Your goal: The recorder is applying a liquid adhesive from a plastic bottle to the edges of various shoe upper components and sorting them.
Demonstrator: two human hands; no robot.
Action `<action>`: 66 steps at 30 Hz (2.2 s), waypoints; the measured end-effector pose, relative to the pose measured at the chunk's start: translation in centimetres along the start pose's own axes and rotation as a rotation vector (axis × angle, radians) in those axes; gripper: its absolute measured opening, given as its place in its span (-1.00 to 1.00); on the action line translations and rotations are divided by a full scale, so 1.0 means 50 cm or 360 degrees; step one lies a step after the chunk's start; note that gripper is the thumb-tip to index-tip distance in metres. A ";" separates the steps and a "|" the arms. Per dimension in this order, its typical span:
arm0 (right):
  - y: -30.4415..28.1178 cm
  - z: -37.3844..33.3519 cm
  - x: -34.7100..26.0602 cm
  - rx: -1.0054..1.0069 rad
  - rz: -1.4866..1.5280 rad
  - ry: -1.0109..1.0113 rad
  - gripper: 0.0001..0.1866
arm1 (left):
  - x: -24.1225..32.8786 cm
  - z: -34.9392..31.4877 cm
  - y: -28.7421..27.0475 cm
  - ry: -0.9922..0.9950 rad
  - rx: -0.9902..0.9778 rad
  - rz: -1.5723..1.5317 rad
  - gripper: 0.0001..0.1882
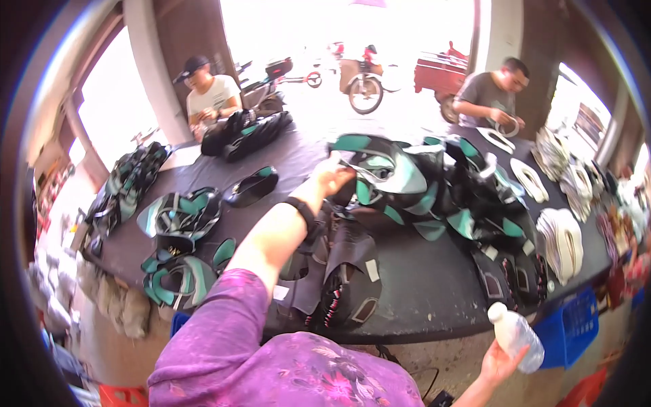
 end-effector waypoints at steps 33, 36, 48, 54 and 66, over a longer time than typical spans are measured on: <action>0.145 0.005 0.388 -0.0148 0.0068 0.1194 -0.57 | 0.152 -0.594 -0.409 -0.0710 0.1145 0.3326 -0.58; 0.131 0.002 0.357 -0.0094 0.0054 0.1133 -0.58 | 0.180 -0.553 -0.442 -0.1408 0.1062 0.3167 -0.67; 0.087 -0.002 0.247 0.0109 0.0005 0.0772 -0.58 | 0.306 -0.598 -0.290 0.0572 0.0494 0.1593 -0.86; 0.117 -0.002 0.263 -0.0040 0.0078 0.0779 -0.57 | 0.240 -0.570 -0.218 0.0912 0.0312 0.0433 -0.77; 0.177 0.012 0.319 -0.0630 -0.0297 0.0533 -0.54 | -0.014 -0.499 -0.182 0.0541 -0.0154 -0.0241 -0.76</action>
Point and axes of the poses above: each hand's wrist, its own z-axis towards the middle knuckle, its own y-axis out of the palm, x = y × z, the point moved 1 cm from there along z, towards the middle knuckle, and after that the axes turned 13 degrees about -x, right-handed, at the moved point
